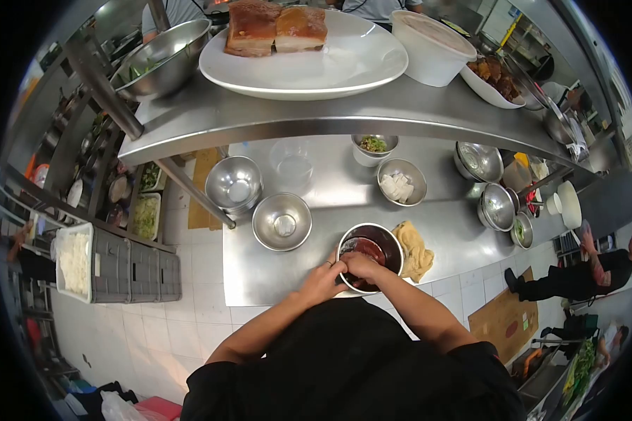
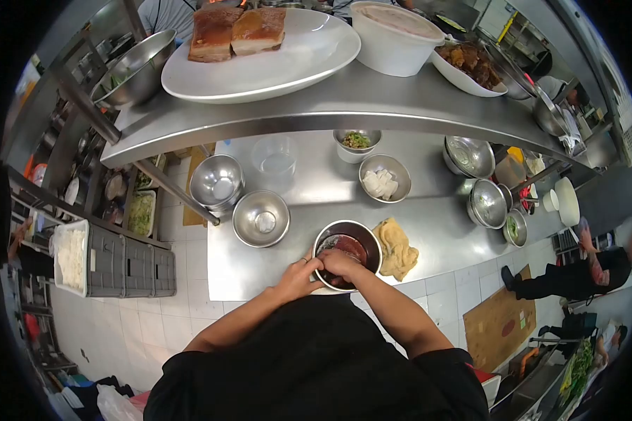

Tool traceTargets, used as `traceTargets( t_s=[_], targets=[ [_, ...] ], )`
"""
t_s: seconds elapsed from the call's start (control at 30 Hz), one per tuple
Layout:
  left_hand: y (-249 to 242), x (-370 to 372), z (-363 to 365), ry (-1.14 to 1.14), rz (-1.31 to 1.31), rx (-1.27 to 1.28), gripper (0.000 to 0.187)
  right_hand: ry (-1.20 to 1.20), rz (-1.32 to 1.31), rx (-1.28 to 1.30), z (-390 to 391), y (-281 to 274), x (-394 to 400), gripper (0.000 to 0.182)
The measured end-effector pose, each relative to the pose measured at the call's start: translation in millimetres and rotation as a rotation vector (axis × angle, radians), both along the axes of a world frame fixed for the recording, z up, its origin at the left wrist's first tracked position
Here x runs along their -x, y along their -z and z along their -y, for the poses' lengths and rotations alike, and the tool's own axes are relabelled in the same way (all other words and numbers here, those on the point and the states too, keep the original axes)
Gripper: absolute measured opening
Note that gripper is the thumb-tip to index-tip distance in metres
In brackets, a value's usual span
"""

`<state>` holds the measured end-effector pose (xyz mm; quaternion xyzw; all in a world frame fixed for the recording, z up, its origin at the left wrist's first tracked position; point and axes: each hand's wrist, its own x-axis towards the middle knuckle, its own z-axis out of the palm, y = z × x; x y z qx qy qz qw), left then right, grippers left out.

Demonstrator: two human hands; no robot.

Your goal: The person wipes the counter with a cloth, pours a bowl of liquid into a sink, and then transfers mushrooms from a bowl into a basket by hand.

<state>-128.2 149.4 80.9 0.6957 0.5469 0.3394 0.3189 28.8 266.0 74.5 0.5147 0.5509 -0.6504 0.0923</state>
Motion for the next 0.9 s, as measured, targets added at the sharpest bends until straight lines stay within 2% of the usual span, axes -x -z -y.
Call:
traceTargets(
  t_s=[0.1, 0.17, 0.2, 0.23, 0.27, 0.33, 0.4, 0.43, 0.5, 0.53, 0.7, 0.77, 0.83, 0.87, 0.9],
  targets=[
    [-22.6, -5.8, 5.2, -0.103, -0.062, 0.019, 0.044, 0.093, 0.008, 0.051, -5.1, -11.8, -0.5, 0.029],
    [-62.7, 6.5, 11.2, -0.105, -0.129, -0.017, 0.048, 0.152, -0.041, 0.077, -12.2, -16.6, -4.9, 0.029],
    [-76.0, 16.4, 12.4, -0.095, -0.192, -0.052, 0.053, 0.121, -0.065, 0.235, -20.6, -16.1, -8.1, 0.030],
    [-79.4, 27.9, 12.9, -0.209, -0.164, -0.205, 0.055, 0.090, -0.086, 0.394, -26.2, -14.3, -10.9, 0.031],
    [-80.8, 41.7, 14.4, -0.320, -0.136, -0.360, 0.058, 0.090, -0.110, 0.428, -27.9, -14.5, -11.6, 0.032],
    [-51.0, 73.3, 12.2, -0.787, -0.335, -0.284, 0.052, 0.051, -0.070, 0.354, -23.2, -16.3, -7.5, 0.032],
    [-68.3, 98.0, -0.5, -1.133, -0.460, -0.072, 0.042, 0.006, -0.004, 0.191, -10.0, -29.0, -1.4, 0.030],
    [-65.2, 111.3, -2.5, -1.133, -0.462, -0.072, 0.042, 0.005, -0.006, 0.192, -7.8, -28.9, -0.3, 0.030],
    [-47.1, 136.9, -8.2, -1.032, -0.430, 0.288, 0.044, -0.094, 0.017, 0.298, -7.5, -28.1, 0.5, 0.030],
    [-46.6, 141.7, -11.7, -0.992, -0.418, 0.319, 0.042, -0.087, -0.015, 0.337, -7.5, -30.6, -0.5, 0.031],
    [-51.5, 146.2, -17.3, -1.024, -0.376, 0.360, 0.033, -0.024, -0.081, 0.412, -12.2, -46.3, -14.8, 0.034],
    [-52.8, 147.4, -17.9, -1.024, -0.371, 0.372, 0.030, 0.038, -0.190, 0.488, -16.3, -52.5, -21.1, 0.035],
    [-55.2, 152.6, -19.0, -0.993, -0.191, 0.369, 0.026, 0.062, -0.248, 0.481, -20.9, -70.7, -21.2, 0.035],
    [-67.9, 149.3, -18.0, -0.995, -0.190, 0.367, 0.026, 0.086, -0.291, 0.453, -23.8, -87.8, -15.8, 0.034],
    [-79.9, 144.7, -14.1, -0.977, -0.046, 0.379, 0.025, 0.110, -0.334, 0.427, -28.0, -97.5, -8.9, 0.033]
  ],
)
